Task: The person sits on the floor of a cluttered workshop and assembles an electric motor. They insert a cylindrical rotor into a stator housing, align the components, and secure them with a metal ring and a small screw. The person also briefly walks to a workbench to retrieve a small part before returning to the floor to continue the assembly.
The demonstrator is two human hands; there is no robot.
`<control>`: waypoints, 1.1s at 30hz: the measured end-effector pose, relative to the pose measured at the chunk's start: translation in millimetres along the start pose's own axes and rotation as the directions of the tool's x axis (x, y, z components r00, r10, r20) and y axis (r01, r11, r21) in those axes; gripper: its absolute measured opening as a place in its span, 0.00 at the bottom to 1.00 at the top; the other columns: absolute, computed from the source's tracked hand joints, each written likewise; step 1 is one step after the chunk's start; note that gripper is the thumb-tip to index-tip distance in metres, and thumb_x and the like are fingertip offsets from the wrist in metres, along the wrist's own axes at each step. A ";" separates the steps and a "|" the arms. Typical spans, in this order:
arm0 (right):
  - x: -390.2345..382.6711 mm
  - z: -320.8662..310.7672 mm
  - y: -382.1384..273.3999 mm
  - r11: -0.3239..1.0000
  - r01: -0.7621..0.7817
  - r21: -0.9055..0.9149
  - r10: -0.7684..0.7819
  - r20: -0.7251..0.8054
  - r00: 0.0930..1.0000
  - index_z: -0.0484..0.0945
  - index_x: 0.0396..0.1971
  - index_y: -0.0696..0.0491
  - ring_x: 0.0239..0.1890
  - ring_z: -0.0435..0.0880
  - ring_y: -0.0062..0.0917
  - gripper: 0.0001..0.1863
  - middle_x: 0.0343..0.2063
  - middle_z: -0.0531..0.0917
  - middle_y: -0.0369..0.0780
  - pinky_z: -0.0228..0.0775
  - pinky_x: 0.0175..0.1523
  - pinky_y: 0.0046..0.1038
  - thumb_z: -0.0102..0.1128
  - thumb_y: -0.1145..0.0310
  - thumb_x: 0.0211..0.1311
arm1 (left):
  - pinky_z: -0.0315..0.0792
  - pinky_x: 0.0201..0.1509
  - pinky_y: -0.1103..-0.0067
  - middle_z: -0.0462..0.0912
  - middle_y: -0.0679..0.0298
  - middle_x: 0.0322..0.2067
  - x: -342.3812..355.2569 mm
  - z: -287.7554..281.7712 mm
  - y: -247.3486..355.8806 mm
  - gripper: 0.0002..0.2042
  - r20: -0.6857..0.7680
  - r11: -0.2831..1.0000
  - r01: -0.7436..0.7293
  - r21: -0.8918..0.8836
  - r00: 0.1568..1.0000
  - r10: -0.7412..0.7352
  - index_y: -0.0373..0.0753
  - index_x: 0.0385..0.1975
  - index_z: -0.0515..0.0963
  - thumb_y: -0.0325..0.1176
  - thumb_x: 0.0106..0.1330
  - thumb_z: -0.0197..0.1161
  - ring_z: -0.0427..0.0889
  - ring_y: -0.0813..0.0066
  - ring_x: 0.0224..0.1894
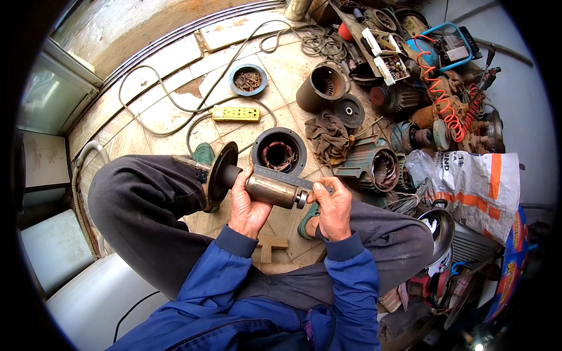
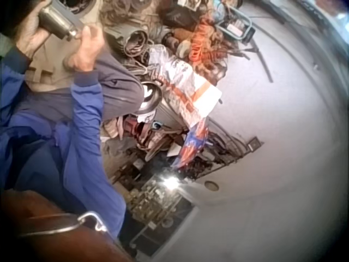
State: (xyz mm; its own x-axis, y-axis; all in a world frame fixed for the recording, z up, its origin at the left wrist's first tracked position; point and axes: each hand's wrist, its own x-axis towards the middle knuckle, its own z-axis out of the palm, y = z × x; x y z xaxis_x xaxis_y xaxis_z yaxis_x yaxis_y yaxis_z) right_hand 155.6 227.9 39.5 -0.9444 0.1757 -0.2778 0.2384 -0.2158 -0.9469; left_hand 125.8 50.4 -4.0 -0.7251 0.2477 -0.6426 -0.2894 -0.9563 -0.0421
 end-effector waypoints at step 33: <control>1.6 -0.1 0.4 0.999 -0.038 -0.029 0.038 0.006 0.999 0.74 0.40 0.62 0.30 0.79 0.22 0.08 0.28 0.79 0.38 0.72 0.38 0.21 0.61 0.74 0.69 | 0.73 0.62 0.63 0.81 0.59 0.47 5.4 -8.8 0.1 0.15 -0.049 1.000 -0.007 -0.011 0.999 0.006 0.38 0.49 0.74 0.37 0.66 0.64 0.80 0.63 0.51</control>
State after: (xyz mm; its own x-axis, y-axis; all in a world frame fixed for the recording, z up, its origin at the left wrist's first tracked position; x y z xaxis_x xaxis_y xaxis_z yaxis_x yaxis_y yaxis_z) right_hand 154.2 228.2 38.6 -0.9359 0.1617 -0.3128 0.2805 -0.1944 -0.9399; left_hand 127.3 50.3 -14.2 -0.6953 0.2340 -0.6796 -0.2775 -0.9596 -0.0466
